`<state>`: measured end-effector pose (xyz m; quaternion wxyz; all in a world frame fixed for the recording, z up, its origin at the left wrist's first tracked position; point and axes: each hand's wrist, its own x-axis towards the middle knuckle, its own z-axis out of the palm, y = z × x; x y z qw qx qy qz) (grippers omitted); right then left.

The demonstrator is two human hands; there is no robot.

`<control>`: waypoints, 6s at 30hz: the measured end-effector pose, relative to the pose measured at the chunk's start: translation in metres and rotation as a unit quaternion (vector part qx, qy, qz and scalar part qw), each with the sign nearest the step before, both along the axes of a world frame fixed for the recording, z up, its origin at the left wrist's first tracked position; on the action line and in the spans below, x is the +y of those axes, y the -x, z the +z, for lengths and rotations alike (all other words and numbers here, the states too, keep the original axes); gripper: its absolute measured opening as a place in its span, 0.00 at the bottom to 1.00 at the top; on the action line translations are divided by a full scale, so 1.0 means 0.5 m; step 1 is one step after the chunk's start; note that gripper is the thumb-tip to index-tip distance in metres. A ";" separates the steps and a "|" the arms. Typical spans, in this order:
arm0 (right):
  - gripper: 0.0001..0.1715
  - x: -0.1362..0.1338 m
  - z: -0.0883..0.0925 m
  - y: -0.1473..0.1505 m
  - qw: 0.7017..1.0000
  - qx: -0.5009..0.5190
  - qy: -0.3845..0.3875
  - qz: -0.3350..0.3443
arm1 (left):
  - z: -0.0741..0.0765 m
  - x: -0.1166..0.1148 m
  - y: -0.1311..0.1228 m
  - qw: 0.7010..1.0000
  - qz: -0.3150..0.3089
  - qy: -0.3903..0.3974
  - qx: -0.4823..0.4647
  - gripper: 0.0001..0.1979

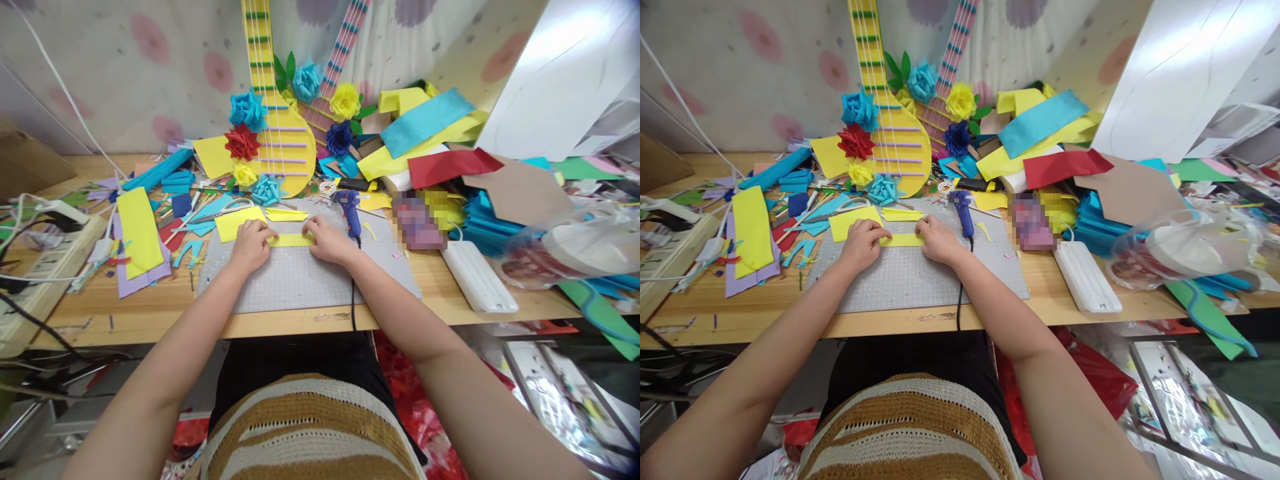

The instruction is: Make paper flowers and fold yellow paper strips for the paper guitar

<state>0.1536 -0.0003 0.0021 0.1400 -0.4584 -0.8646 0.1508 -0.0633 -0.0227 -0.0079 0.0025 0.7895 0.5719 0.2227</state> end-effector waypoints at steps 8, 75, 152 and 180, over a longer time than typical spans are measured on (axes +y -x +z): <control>0.17 -0.012 0.006 0.032 0.994 -0.001 -0.017 -0.106 | 0.011 -0.002 -0.047 0.999 0.030 -0.006 0.045 0.10; 0.17 -0.006 0.002 0.022 0.993 0.035 -0.095 0.056 | 0.007 -0.011 -0.032 0.986 -0.032 0.077 -0.143 0.14; 0.14 -0.026 -0.012 0.086 0.996 -0.056 -0.038 -0.061 | 0.005 -0.022 -0.042 0.995 0.051 0.074 -0.043 0.09; 0.15 -0.013 -0.032 0.040 0.990 0.141 0.006 0.010 | 0.016 -0.031 -0.036 0.994 -0.041 0.095 -0.042 0.13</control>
